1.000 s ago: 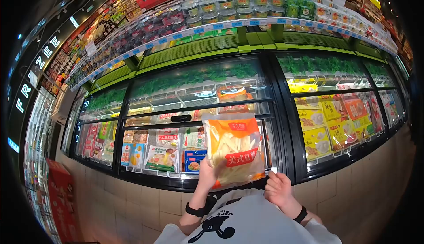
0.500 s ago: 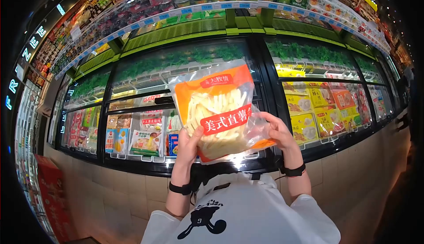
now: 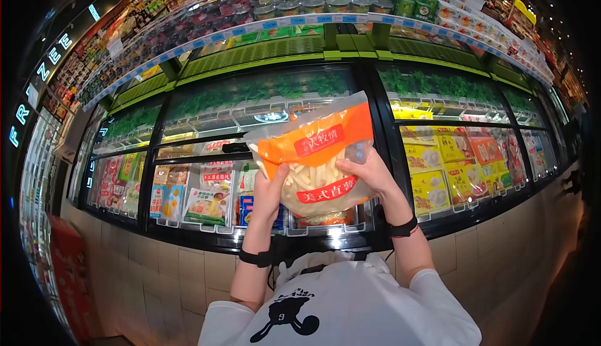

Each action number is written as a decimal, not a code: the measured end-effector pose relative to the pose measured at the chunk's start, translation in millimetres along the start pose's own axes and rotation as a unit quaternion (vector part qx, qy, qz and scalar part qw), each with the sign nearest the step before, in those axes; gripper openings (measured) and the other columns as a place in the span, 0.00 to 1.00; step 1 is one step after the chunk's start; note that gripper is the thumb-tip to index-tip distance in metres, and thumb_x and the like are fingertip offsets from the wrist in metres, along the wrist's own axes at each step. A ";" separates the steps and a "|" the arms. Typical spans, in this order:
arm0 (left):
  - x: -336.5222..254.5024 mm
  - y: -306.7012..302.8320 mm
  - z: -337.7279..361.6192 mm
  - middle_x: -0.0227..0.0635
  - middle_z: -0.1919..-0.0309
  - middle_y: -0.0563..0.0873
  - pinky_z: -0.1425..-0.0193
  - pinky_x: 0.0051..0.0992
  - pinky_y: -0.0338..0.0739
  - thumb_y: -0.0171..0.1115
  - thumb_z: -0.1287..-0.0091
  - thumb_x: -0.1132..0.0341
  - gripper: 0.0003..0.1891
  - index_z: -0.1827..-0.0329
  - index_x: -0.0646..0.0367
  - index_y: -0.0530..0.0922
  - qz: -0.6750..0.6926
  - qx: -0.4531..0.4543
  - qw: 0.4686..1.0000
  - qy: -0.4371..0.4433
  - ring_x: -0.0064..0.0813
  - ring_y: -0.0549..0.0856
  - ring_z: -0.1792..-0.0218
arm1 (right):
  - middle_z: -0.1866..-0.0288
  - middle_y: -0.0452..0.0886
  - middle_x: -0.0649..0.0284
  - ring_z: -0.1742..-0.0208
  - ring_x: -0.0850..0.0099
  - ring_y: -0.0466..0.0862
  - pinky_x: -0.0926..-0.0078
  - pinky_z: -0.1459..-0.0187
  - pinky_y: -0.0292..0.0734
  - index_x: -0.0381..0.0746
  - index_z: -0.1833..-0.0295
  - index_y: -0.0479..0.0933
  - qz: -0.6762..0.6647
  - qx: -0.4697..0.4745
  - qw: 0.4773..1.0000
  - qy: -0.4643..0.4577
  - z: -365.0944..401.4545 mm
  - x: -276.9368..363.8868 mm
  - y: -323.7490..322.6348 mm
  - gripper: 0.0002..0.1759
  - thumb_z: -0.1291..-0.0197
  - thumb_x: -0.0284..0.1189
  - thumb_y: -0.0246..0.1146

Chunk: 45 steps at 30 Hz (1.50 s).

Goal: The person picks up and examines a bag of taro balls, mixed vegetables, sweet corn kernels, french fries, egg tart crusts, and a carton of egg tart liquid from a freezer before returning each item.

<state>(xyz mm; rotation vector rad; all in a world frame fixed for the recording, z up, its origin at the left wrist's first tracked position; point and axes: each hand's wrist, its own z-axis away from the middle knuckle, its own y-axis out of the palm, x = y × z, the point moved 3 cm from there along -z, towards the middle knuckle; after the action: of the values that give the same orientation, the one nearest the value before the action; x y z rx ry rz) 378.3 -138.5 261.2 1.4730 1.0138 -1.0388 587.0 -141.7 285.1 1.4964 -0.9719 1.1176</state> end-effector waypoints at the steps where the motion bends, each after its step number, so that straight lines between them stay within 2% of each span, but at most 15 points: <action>1: -1.8 4.3 -3.1 0.36 0.51 0.77 0.47 0.23 0.70 0.56 0.35 0.64 0.20 0.44 0.65 0.67 0.057 0.008 0.998 -0.029 0.24 0.77 0.52 | 0.52 0.76 0.62 0.52 0.75 0.77 0.75 0.49 0.71 0.34 0.45 0.65 -0.012 0.022 0.999 0.030 -0.5 -0.7 0.7 0.27 0.51 0.26 0.66; 9: 18.8 6.5 -16.6 0.38 0.46 0.74 0.45 0.27 0.72 0.50 0.33 0.60 0.21 0.40 0.63 0.64 0.291 0.086 0.936 -0.181 0.28 0.76 0.47 | 0.50 0.75 0.60 0.51 0.72 0.78 0.74 0.50 0.74 0.35 0.43 0.65 -0.138 -0.012 0.989 0.051 -12.8 -11.7 -1.0 0.26 0.50 0.21 0.63; 13: 39.6 -0.1 -3.9 0.38 0.44 0.72 0.41 0.27 0.68 0.51 0.33 0.62 0.23 0.39 0.65 0.62 0.135 0.143 0.950 -0.242 0.27 0.73 0.44 | 0.50 0.76 0.58 0.52 0.70 0.79 0.73 0.51 0.75 0.34 0.45 0.66 -0.232 -0.074 0.969 0.038 -24.7 -28.2 -18.1 0.23 0.47 0.23 0.62; 17: 36.5 6.8 1.8 0.39 0.43 0.72 0.41 0.24 0.67 0.54 0.35 0.63 0.26 0.38 0.67 0.60 0.059 0.182 0.960 -0.204 0.26 0.73 0.44 | 0.51 0.76 0.55 0.53 0.68 0.80 0.70 0.54 0.78 0.32 0.46 0.67 -0.338 -0.066 0.935 0.088 -30.4 -33.0 -27.9 0.20 0.43 0.26 0.59; 27: 41.6 9.3 -1.5 0.39 0.43 0.71 0.42 0.24 0.67 0.53 0.34 0.65 0.24 0.37 0.64 0.60 0.081 0.131 0.968 -0.196 0.25 0.72 0.44 | 0.49 0.75 0.55 0.50 0.69 0.78 0.69 0.52 0.77 0.33 0.44 0.65 -0.331 -0.055 0.940 0.066 -30.5 -35.5 -36.4 0.20 0.42 0.26 0.58; 30: 28.6 13.1 -3.8 0.38 0.43 0.71 0.42 0.25 0.67 0.52 0.35 0.66 0.25 0.36 0.64 0.59 0.038 0.105 0.986 -0.123 0.25 0.71 0.44 | 0.42 0.69 0.51 0.42 0.64 0.72 0.69 0.44 0.69 0.35 0.35 0.55 -0.194 -0.069 0.979 0.015 -27.6 -30.3 -41.0 0.29 0.40 0.29 0.56; 32: 7.5 20.0 -6.5 0.43 0.44 0.73 0.44 0.28 0.68 0.53 0.36 0.67 0.26 0.36 0.62 0.60 -0.069 0.097 0.993 -0.004 0.32 0.73 0.44 | 0.33 0.56 0.48 0.33 0.61 0.61 0.70 0.38 0.59 0.40 0.29 0.38 0.125 -0.263 0.952 -0.096 -17.4 -21.2 -51.5 0.40 0.39 0.30 0.56; 33: -6.3 28.0 -5.7 0.43 0.44 0.73 0.44 0.28 0.68 0.53 0.36 0.67 0.26 0.36 0.62 0.60 -0.070 0.098 0.993 -0.001 0.32 0.73 0.44 | 0.30 0.48 0.47 0.30 0.58 0.54 0.68 0.34 0.51 0.43 0.30 0.26 0.102 -0.206 0.967 -0.112 -11.6 -17.9 -44.7 0.43 0.36 0.37 0.51; 35: -33.6 49.2 1.7 0.51 0.44 0.72 0.45 0.31 0.68 0.56 0.39 0.64 0.26 0.37 0.58 0.63 -0.356 0.125 0.926 0.025 0.40 0.73 0.44 | 0.29 0.45 0.47 0.29 0.58 0.50 0.63 0.35 0.53 0.43 0.29 0.31 0.004 -0.081 0.994 -0.077 -2.3 -26.0 -17.3 0.38 0.34 0.41 0.46; 36: -40.0 63.3 7.8 0.55 0.44 0.70 0.45 0.33 0.68 0.59 0.41 0.63 0.28 0.37 0.56 0.64 -0.390 0.158 0.907 0.024 0.46 0.71 0.44 | 0.29 0.47 0.51 0.29 0.62 0.52 0.67 0.34 0.51 0.40 0.29 0.34 0.035 -0.059 0.987 -0.144 -6.7 -34.7 -1.2 0.34 0.32 0.42 0.39; 37: -42.1 77.0 14.5 0.59 0.44 0.69 0.45 0.35 0.68 0.61 0.43 0.62 0.29 0.37 0.54 0.64 -0.424 0.193 0.885 0.023 0.52 0.70 0.43 | 0.32 0.56 0.54 0.33 0.65 0.60 0.71 0.36 0.56 0.37 0.30 0.44 0.115 -0.136 0.969 -0.174 -6.0 -38.5 5.8 0.29 0.31 0.41 0.36; 39: -47.4 98.0 35.3 0.58 0.39 0.64 0.41 0.38 0.65 0.64 0.46 0.62 0.32 0.36 0.52 0.64 -0.454 0.248 0.825 0.227 0.55 0.64 0.39 | 0.39 0.66 0.55 0.40 0.66 0.68 0.72 0.39 0.64 0.36 0.34 0.54 -0.294 -0.097 0.951 -0.015 -6.3 -71.9 -2.6 0.27 0.31 0.41 0.34; 40: -47.3 104.6 41.3 0.57 0.37 0.60 0.39 0.39 0.63 0.65 0.47 0.62 0.33 0.36 0.51 0.64 -0.431 0.306 0.823 0.209 0.56 0.61 0.37 | 0.39 0.66 0.55 0.40 0.66 0.68 0.72 0.40 0.64 0.36 0.34 0.54 -0.394 -0.084 0.915 0.008 -2.4 -77.6 -9.5 0.27 0.31 0.41 0.34; 43: -45.9 112.7 52.8 0.53 0.34 0.54 0.34 0.40 0.56 0.66 0.49 0.64 0.35 0.36 0.47 0.64 -0.382 0.393 0.819 0.168 0.53 0.54 0.33 | 0.39 0.66 0.55 0.40 0.66 0.69 0.71 0.40 0.64 0.36 0.34 0.54 -0.499 -0.088 0.862 0.025 26.4 -100.9 -29.3 0.27 0.31 0.42 0.34; 45: -42.2 113.6 57.5 0.51 0.33 0.55 0.34 0.41 0.55 0.67 0.50 0.66 0.34 0.37 0.47 0.65 -0.381 0.404 0.804 0.215 0.52 0.54 0.33 | 0.39 0.66 0.54 0.40 0.66 0.69 0.71 0.40 0.64 0.36 0.34 0.54 -0.514 -0.111 0.851 0.019 39.3 -112.3 -39.2 0.27 0.32 0.42 0.34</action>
<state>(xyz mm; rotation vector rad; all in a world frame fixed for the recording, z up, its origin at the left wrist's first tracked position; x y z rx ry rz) 470.0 -212.5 325.5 2.1054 1.6932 -1.9367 602.7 -168.5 163.7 1.4670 -0.1453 0.2302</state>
